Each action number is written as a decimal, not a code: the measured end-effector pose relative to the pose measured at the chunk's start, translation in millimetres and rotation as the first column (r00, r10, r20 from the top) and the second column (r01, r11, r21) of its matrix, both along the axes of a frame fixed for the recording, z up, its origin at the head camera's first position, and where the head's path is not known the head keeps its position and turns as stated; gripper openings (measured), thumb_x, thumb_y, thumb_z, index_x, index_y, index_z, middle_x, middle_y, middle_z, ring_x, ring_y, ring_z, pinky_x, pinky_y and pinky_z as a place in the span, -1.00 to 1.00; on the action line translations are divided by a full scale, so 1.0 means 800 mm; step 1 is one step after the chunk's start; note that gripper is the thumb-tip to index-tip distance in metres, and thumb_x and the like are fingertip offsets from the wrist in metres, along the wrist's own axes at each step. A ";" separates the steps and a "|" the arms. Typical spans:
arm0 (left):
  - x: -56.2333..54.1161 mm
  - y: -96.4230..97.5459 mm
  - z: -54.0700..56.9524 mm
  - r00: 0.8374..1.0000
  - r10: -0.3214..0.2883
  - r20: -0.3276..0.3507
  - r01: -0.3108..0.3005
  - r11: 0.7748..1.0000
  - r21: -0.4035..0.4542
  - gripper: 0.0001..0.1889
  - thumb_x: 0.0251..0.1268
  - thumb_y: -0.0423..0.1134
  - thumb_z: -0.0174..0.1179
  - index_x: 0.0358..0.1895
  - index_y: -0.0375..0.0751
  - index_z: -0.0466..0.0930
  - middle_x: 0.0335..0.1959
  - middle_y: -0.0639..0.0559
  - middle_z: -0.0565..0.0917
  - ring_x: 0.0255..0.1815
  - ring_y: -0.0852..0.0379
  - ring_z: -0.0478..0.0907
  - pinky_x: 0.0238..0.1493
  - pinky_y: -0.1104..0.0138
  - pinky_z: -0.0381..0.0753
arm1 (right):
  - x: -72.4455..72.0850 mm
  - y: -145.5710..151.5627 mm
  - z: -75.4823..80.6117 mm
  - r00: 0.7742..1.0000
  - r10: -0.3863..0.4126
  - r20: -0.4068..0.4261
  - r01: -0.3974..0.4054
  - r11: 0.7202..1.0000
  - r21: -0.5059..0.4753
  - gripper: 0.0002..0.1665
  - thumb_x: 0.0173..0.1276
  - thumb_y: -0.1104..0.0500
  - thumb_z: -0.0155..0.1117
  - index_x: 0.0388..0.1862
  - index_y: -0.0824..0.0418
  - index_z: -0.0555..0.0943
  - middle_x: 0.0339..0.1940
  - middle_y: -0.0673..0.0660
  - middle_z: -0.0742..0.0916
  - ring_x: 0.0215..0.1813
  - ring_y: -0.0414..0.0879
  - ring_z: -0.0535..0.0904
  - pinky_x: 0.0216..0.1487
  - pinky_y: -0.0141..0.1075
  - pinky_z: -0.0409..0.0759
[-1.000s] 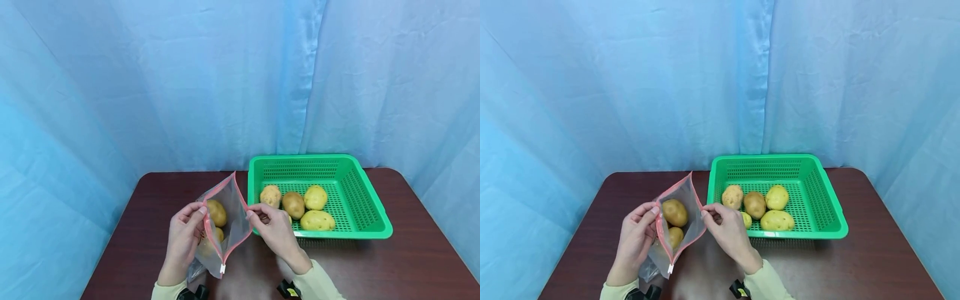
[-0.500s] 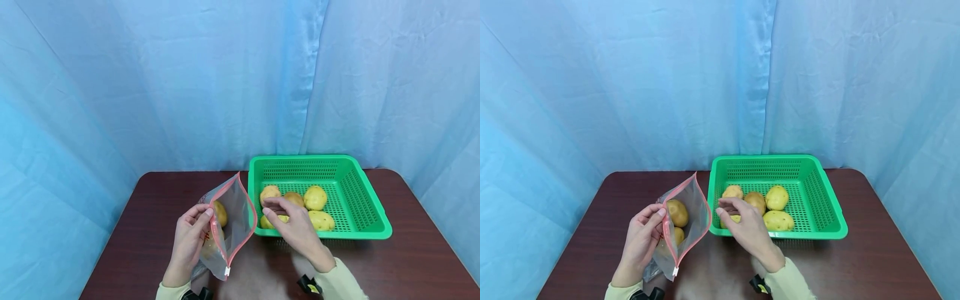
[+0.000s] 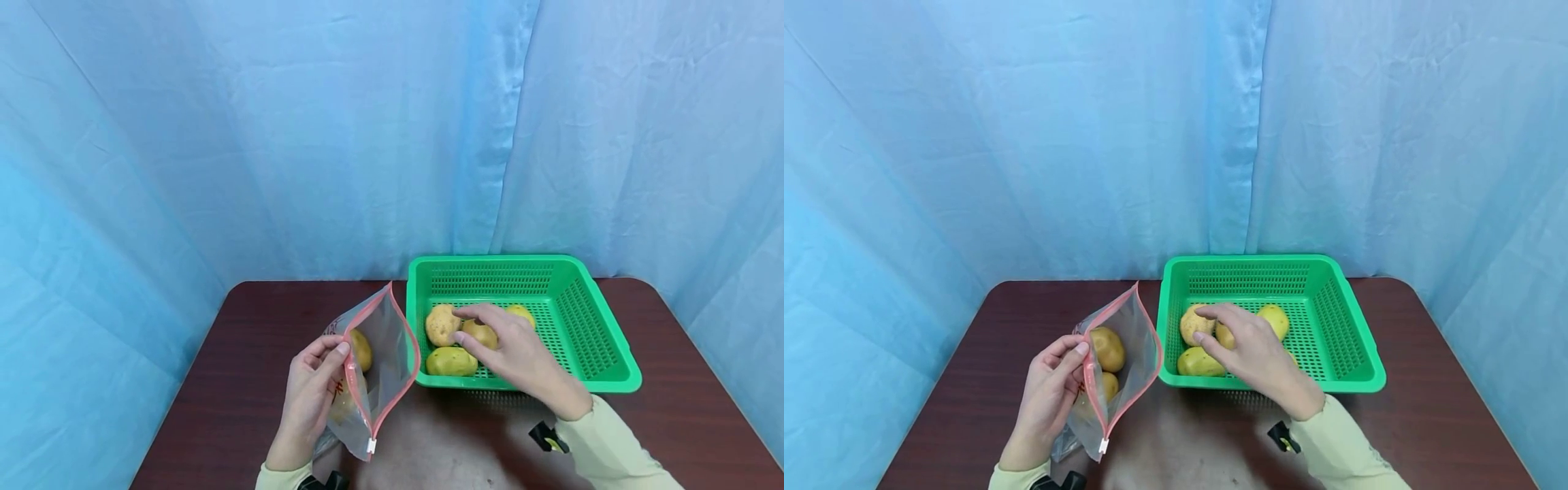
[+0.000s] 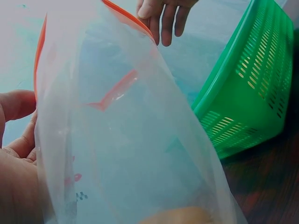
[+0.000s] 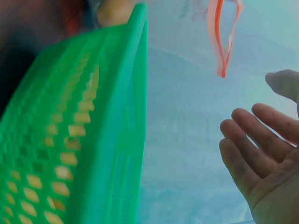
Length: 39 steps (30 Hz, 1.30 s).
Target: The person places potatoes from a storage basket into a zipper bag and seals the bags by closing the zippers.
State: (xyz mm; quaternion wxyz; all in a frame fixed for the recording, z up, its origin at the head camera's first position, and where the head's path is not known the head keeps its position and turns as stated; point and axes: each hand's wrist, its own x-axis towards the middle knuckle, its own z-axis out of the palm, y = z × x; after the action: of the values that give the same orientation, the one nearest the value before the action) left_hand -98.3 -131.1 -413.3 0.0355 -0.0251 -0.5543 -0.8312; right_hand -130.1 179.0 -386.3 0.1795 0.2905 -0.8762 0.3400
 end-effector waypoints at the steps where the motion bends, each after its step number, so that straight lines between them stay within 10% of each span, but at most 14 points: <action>1: 0.000 0.000 0.000 1.000 0.001 -0.001 -0.001 1.000 0.000 -0.80 0.45 -0.50 0.18 -0.22 -0.12 0.71 -0.40 0.09 0.65 -0.46 0.29 0.51 -0.46 0.51 0.50 | -0.003 0.003 0.003 1.000 0.017 -0.013 -0.017 1.000 0.016 -0.59 0.36 0.16 0.50 0.16 0.17 0.68 0.10 0.05 0.77 0.13 -0.03 0.70 0.05 -0.04 0.69; 39: 0.005 -0.002 0.001 1.000 0.016 0.019 -0.016 1.000 -0.010 -0.85 0.44 -0.49 0.20 -0.21 -0.16 0.70 -0.42 0.08 0.64 -0.44 0.28 0.53 -0.44 0.50 0.53 | -0.094 0.005 0.004 0.945 0.148 0.291 -0.252 0.898 0.362 -0.30 0.43 -0.12 0.42 0.43 0.18 0.53 0.50 0.18 0.51 0.52 0.17 0.38 0.43 0.13 0.40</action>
State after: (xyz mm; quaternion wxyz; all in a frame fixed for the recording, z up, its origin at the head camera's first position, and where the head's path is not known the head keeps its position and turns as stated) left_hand -94.7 -132.9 -412.2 0.0368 -0.0128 -0.5590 -0.8282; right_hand -205.3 182.9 -383.5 -0.0334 0.3634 -0.9075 0.2080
